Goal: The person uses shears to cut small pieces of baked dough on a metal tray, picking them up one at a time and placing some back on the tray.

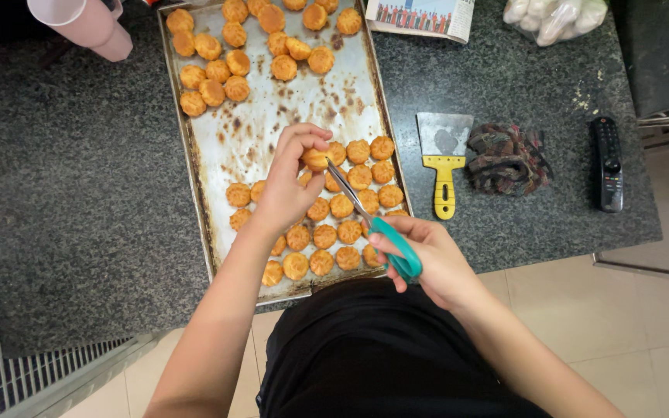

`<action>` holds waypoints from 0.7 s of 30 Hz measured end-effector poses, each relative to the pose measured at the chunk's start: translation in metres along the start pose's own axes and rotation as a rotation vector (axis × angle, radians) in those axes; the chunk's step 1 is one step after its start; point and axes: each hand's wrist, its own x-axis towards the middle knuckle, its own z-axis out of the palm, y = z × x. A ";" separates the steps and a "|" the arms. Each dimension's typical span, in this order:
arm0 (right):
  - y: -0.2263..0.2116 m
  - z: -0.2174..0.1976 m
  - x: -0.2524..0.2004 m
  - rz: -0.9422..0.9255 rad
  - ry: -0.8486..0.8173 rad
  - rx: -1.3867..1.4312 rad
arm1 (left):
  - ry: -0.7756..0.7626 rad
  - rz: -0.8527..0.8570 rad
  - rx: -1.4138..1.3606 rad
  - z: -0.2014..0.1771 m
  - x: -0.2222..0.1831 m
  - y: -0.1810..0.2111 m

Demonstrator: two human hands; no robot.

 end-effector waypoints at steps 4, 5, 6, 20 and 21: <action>0.002 0.002 0.003 -0.014 -0.008 -0.059 | 0.030 -0.041 -0.150 0.002 0.000 -0.013; 0.001 0.002 0.003 -0.014 -0.016 -0.060 | 0.039 -0.044 -0.208 0.002 0.001 -0.018; 0.001 0.001 0.003 -0.013 -0.023 -0.061 | 0.042 -0.044 -0.263 0.003 0.001 -0.022; 0.004 -0.009 0.002 0.025 -0.008 -0.047 | 0.113 -0.383 -0.249 -0.012 0.003 -0.105; 0.004 -0.011 0.003 0.023 -0.006 -0.046 | 0.118 -0.378 -0.053 -0.018 0.003 -0.112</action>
